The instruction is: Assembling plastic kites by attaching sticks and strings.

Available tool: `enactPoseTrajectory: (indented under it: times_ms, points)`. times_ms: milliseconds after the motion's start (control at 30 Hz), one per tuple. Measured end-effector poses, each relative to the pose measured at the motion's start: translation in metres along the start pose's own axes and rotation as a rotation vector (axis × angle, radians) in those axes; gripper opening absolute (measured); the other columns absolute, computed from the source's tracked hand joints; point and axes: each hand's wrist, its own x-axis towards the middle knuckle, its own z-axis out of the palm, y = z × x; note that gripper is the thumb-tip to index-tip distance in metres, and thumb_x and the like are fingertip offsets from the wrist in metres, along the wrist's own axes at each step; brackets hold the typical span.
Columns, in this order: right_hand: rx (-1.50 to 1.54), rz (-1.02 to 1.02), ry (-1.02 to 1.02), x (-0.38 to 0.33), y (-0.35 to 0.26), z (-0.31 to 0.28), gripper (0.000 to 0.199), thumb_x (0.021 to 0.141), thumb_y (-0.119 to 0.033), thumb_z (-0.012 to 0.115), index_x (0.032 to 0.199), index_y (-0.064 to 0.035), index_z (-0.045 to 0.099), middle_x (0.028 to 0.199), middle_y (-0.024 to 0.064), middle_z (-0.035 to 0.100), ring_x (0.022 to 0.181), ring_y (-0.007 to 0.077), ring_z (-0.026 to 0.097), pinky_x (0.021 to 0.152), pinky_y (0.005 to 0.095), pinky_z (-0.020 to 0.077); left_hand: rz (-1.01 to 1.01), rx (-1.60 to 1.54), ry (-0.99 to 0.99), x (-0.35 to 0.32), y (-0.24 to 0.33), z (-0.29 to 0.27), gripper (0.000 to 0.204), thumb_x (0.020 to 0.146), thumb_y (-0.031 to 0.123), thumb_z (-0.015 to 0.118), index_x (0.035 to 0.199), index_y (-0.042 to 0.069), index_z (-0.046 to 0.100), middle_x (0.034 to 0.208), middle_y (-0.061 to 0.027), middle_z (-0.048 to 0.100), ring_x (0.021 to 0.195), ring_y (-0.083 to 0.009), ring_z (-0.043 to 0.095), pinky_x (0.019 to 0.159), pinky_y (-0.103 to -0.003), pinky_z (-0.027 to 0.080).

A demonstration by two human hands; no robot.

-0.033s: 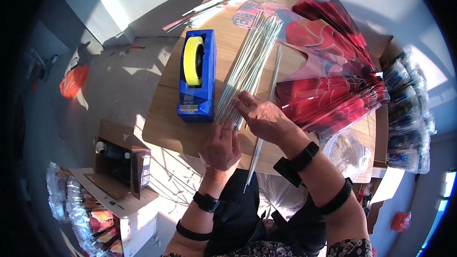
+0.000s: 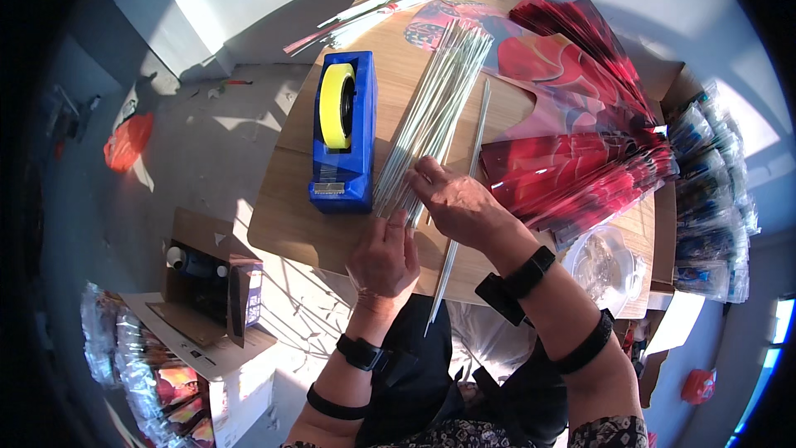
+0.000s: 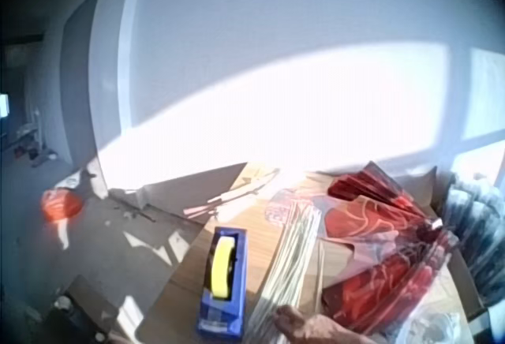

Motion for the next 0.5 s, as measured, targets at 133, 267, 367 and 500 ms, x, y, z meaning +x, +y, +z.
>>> enactPoseTrajectory:
  times_ms: [133,267,367,500]
  points:
    - [0.004,0.048,-0.037,0.002,0.000,0.003,0.048,0.071,0.008,0.055,0.118,0.0008,0.049,0.111,0.0157,0.050,0.060,0.0314,0.061,0.054,0.0386,0.0514,-0.005,0.008,-0.013,-0.001,-0.001,0.000,0.020,0.083,0.015,0.058,0.101,0.006,0.058,0.075,-0.0066,0.050,0.065,-0.0229,0.057,0.052,-0.035,0.049]
    - [-0.001,0.062,-0.038,0.006,0.007,0.003,0.047,0.071,0.007,0.055,0.117,0.0011,0.050,0.112,0.0159,0.050,0.062,0.0316,0.061,0.054,0.0384,0.0516,0.001,0.022,-0.017,0.005,-0.002,0.002,0.022,0.081,0.014,0.059,0.101,0.006,0.058,0.075,-0.0063,0.050,0.066,-0.0225,0.057,0.052,-0.034,0.049]
    - [0.010,0.037,-0.018,0.006,0.008,0.002,0.047,0.071,0.007,0.055,0.118,0.0016,0.049,0.111,0.0162,0.050,0.063,0.0318,0.062,0.055,0.0383,0.0519,0.000,0.020,-0.018,0.005,-0.002,0.002,0.023,0.080,0.014,0.059,0.102,0.006,0.058,0.076,-0.0062,0.050,0.066,-0.0223,0.057,0.052,-0.034,0.049]
    - [-0.028,0.048,-0.066,0.008,0.008,0.000,0.050,0.072,0.008,0.055,0.120,-0.0013,0.048,0.113,0.0165,0.049,0.066,0.0325,0.063,0.058,0.0384,0.0531,0.010,0.022,-0.016,0.004,-0.003,0.002,0.024,0.079,0.013,0.059,0.102,0.006,0.059,0.076,-0.0058,0.050,0.067,-0.0217,0.058,0.052,-0.033,0.049]
